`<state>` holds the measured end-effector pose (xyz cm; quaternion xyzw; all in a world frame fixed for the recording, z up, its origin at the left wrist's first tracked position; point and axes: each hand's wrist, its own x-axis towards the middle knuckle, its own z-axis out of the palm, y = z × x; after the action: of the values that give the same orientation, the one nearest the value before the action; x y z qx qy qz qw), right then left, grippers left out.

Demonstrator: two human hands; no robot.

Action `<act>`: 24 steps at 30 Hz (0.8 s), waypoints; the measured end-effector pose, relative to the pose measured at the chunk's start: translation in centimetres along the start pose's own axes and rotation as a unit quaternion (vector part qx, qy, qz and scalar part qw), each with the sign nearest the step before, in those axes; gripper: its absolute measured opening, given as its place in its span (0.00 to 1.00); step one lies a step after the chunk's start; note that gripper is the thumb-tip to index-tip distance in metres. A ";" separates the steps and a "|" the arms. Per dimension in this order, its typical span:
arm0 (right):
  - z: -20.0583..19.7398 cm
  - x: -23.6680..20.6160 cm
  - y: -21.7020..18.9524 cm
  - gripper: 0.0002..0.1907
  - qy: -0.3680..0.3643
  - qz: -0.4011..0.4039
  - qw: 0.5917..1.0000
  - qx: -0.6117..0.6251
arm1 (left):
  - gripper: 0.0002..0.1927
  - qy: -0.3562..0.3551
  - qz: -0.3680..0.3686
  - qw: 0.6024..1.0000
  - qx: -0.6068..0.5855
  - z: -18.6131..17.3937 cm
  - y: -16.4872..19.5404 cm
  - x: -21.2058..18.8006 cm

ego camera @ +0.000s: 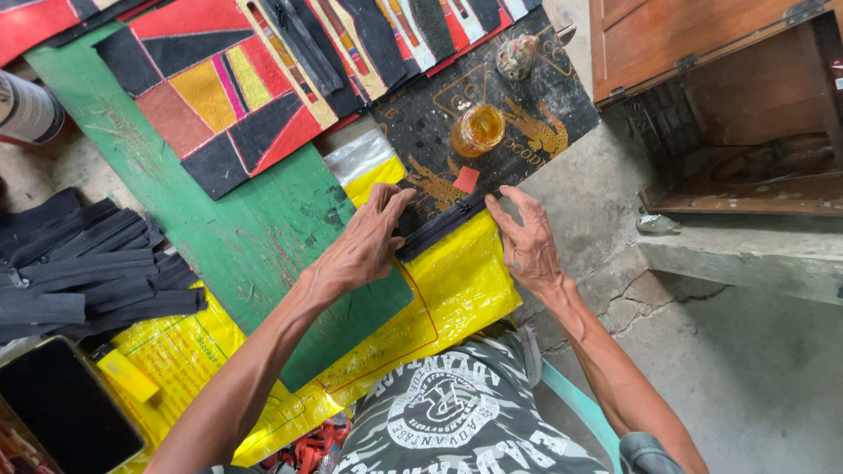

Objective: The person handles black zipper tapes at a workbench, aligning and folding each strip and pressing it along the edge of colorful patchwork fabric panels, working through the pieces one at a time. They occasionally reach into a jar of adhesive and handle a small lump of glue-like material while preparing the zipper strips.

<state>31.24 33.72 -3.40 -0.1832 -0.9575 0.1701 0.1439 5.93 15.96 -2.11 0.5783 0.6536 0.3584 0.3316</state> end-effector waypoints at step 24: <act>0.2 -1.2 0.8 0.33 0.015 0.078 0.993 0.092 | 0.39 0.005 0.003 1.000 0.002 0.0 -0.1 0.0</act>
<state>32.52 33.84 -4.09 -0.2458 -0.9184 0.2653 0.1606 5.90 15.91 -2.19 0.5795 0.6542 0.3609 0.3256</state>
